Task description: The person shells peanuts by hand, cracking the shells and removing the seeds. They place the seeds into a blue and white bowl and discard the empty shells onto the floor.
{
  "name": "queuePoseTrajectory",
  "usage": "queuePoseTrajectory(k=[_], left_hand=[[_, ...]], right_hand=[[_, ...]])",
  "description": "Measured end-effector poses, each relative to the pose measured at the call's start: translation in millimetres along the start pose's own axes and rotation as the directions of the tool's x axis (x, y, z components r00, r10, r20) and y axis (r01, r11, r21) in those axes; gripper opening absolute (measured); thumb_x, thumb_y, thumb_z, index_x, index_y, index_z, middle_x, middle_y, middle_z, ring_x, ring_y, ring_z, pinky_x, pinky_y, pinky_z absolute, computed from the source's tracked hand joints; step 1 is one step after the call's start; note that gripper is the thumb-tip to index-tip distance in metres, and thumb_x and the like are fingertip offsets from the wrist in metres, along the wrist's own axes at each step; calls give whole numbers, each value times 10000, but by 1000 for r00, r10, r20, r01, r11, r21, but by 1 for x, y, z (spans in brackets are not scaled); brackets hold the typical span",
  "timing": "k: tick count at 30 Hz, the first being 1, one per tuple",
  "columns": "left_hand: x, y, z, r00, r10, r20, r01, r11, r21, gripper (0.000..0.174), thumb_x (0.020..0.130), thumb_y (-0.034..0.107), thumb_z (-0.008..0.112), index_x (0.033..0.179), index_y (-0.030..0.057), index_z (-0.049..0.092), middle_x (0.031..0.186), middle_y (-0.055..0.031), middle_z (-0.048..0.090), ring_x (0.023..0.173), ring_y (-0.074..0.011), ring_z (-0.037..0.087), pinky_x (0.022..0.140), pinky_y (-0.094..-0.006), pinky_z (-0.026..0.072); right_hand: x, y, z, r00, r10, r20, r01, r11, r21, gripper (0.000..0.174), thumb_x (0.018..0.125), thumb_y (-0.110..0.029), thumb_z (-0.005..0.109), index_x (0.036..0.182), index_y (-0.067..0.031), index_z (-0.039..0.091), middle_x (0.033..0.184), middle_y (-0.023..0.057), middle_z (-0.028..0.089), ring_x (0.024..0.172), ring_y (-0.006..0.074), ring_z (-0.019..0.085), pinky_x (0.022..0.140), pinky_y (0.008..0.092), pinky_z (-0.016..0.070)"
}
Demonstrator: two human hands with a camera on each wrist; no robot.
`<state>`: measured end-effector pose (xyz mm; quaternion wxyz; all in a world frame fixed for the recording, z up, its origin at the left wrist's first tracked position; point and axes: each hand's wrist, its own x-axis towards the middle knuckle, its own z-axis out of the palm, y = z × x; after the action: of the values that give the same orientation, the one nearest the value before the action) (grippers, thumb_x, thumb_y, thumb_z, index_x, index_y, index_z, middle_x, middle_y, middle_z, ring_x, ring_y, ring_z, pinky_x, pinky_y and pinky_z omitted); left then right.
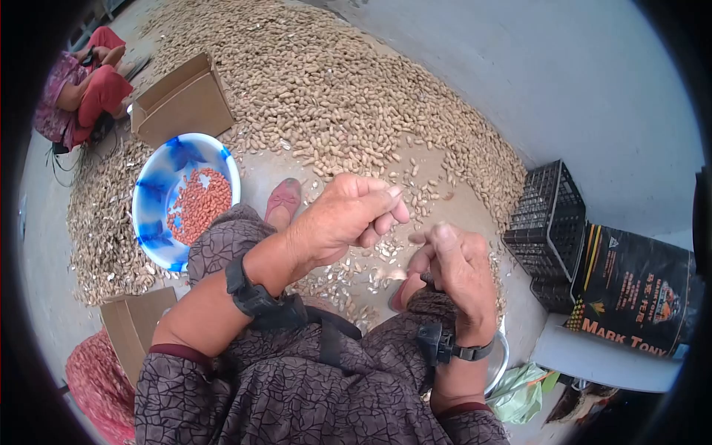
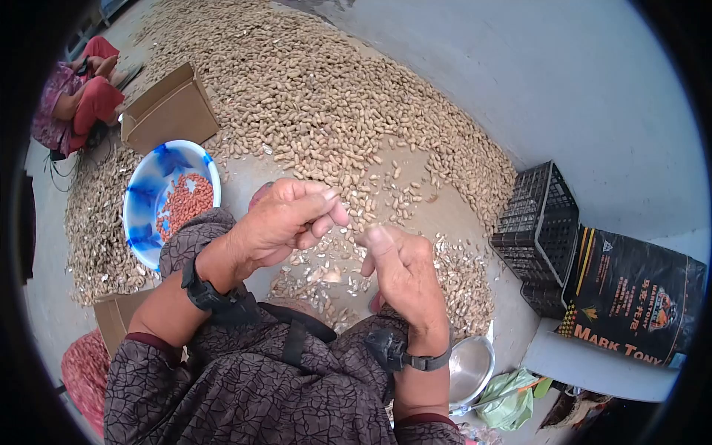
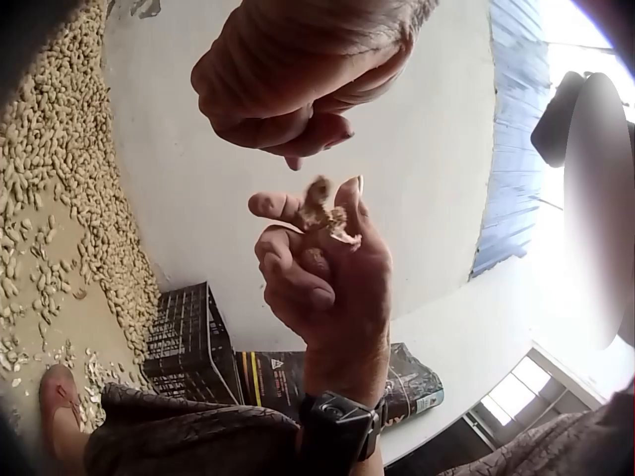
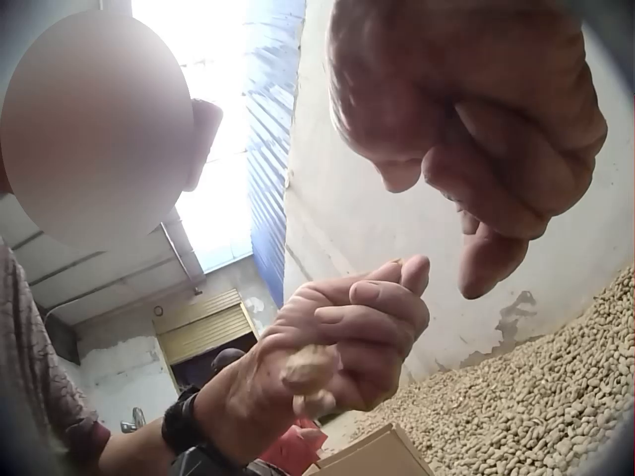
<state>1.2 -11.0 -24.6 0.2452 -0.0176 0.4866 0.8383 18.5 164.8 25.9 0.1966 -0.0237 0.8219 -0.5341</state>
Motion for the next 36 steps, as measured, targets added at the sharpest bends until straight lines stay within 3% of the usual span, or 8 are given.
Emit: queuePoseTrajectory(k=[3,9,11,15,17,20,29,36], left_hand=[[-4,5,10,997,-6,73,-1,995,100,240,871,184,478,943,-19,584,623,-4,527,445,-36,409,393,-161,326],[-1,-12,29,976,-43,215,-20,959,284,195,845,104,510,997,0,575,662,-17,554,527,-34,480,444,-168,387],[4,-25,27,959,139,246,-203,944,261,156,842,100,514,948,8,583,669,-18,559,531,-37,488,444,-175,391],[2,-15,24,964,226,143,-248,956,159,126,839,108,527,895,11,585,668,-10,560,547,-29,494,445,-163,382],[-4,2,21,974,225,9,-215,918,333,133,841,127,537,881,11,587,659,0,556,547,-19,486,445,-145,365],[-4,0,20,971,240,-8,-233,947,220,149,841,154,553,885,16,589,653,8,547,534,-9,458,438,-133,340],[1,-13,17,972,230,53,-233,971,47,193,861,184,523,926,5,555,721,-19,550,565,-20,451,454,-142,331],[-2,-4,16,969,156,189,-103,960,-261,169,857,136,495,883,-13,568,721,-31,543,534,-29,452,448,-148,355]], right_hand=[[5,2,0,992,94,-81,-73,970,232,609,895,-480,289,985,61,553,551,65,514,348,97,399,358,219,349],[17,12,14,982,90,-165,-61,983,174,672,892,-515,221,1048,72,508,572,54,524,388,80,425,359,194,346],[18,11,17,982,113,-148,-79,972,219,677,893,-518,207,1035,72,507,587,56,535,419,78,449,363,192,343],[17,6,9,995,-4,-99,37,940,338,463,896,-376,361,940,48,543,638,56,559,490,80,511,392,178,375],[15,4,7,990,-91,-107,124,928,352,352,887,-296,439,903,36,554,656,52,566,514,80,527,405,171,386],[13,7,7,994,-70,-79,100,866,491,76,795,-53,577,824,13,552,676,43,576,552,68,538,437,157,407],[16,14,14,970,-135,-200,218,846,487,93,782,-57,607,790,-9,527,687,32,576,578,59,532,500,168,427],[14,7,11,977,-189,-101,213,819,533,337,779,-81,615,1069,36,489,904,96,578,845,123,549,730,236,454]])
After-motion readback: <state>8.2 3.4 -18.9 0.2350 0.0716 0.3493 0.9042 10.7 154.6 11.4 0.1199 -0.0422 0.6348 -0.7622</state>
